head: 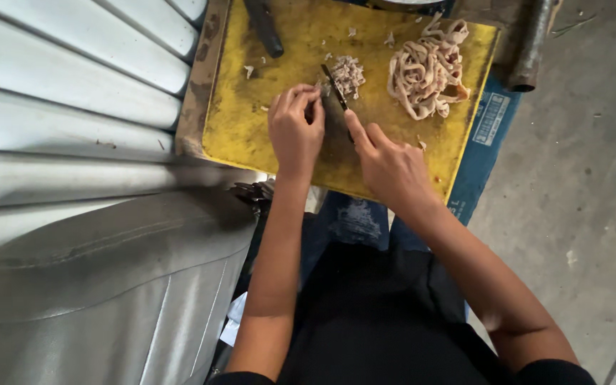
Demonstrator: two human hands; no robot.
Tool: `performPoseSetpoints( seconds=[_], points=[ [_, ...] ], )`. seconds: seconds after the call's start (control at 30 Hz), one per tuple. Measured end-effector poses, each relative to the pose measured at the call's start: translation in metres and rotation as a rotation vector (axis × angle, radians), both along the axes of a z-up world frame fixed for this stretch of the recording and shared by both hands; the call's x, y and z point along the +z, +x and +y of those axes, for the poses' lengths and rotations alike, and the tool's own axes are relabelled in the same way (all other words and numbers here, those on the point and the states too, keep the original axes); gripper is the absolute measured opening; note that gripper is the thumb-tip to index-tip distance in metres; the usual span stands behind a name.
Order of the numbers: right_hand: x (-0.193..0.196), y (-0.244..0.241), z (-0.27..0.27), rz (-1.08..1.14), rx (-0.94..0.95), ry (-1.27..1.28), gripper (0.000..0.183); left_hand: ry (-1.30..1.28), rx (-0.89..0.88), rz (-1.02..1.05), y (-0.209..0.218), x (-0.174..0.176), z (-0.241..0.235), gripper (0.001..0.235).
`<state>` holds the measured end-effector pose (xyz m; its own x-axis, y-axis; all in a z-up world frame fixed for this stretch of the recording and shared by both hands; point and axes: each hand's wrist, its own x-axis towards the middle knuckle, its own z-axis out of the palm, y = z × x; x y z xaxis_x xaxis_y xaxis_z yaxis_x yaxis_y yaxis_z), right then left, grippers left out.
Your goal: The person cuts animal intestines into smaller segments using a knife on a cutting board and kemudian places them into a metal bowl containing meat.
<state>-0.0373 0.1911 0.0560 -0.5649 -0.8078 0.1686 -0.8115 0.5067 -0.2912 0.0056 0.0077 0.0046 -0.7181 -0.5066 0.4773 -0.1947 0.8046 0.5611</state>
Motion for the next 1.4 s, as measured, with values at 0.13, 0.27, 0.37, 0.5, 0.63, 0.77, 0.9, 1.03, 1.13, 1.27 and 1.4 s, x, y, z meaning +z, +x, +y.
performPoseSetpoints(
  seconds=[0.13,0.27,0.37,0.5,0.63,0.77,0.9,1.03,1.13,1.27,1.4],
  points=[
    [-0.002,0.003,0.003,0.064,0.019,-0.017,0.072,-0.023,0.023,0.011,-0.001,-0.006,0.0,0.008],
    [-0.004,0.004,0.001,0.083,0.019,0.073,0.073,0.001,0.025,0.021,-0.003,-0.006,0.001,0.008],
    [-0.003,0.004,-0.001,0.055,0.035,0.093,0.072,0.0,0.025,0.008,-0.003,-0.004,0.0,0.006],
    [-0.006,0.005,-0.005,-0.006,0.058,0.091,0.073,0.055,0.019,0.006,-0.002,-0.007,-0.001,0.006],
    [-0.016,0.004,-0.033,-0.03,-0.02,0.058,0.067,0.028,0.02,-0.004,-0.004,-0.008,-0.001,0.007],
    [-0.024,-0.002,-0.053,0.057,-0.051,-0.004,0.063,0.026,0.011,0.001,-0.003,-0.007,-0.005,0.007],
    [-0.016,0.009,-0.025,0.037,-0.025,0.057,0.065,0.033,0.037,0.037,-0.003,-0.004,-0.001,0.006],
    [-0.009,0.026,0.006,0.078,0.02,0.1,0.068,0.028,0.026,0.069,-0.006,-0.004,0.001,0.005],
    [-0.011,0.021,0.008,0.038,-0.003,0.086,0.069,0.017,-0.001,0.066,-0.008,-0.005,0.0,0.005],
    [-0.01,0.006,-0.006,-0.002,-0.016,0.044,0.07,0.039,-0.006,0.089,-0.01,-0.002,-0.002,0.005],
    [-0.002,0.003,-0.004,-0.046,-0.064,0.082,0.078,0.013,-0.017,0.091,-0.014,0.0,-0.002,0.005]
  ],
)
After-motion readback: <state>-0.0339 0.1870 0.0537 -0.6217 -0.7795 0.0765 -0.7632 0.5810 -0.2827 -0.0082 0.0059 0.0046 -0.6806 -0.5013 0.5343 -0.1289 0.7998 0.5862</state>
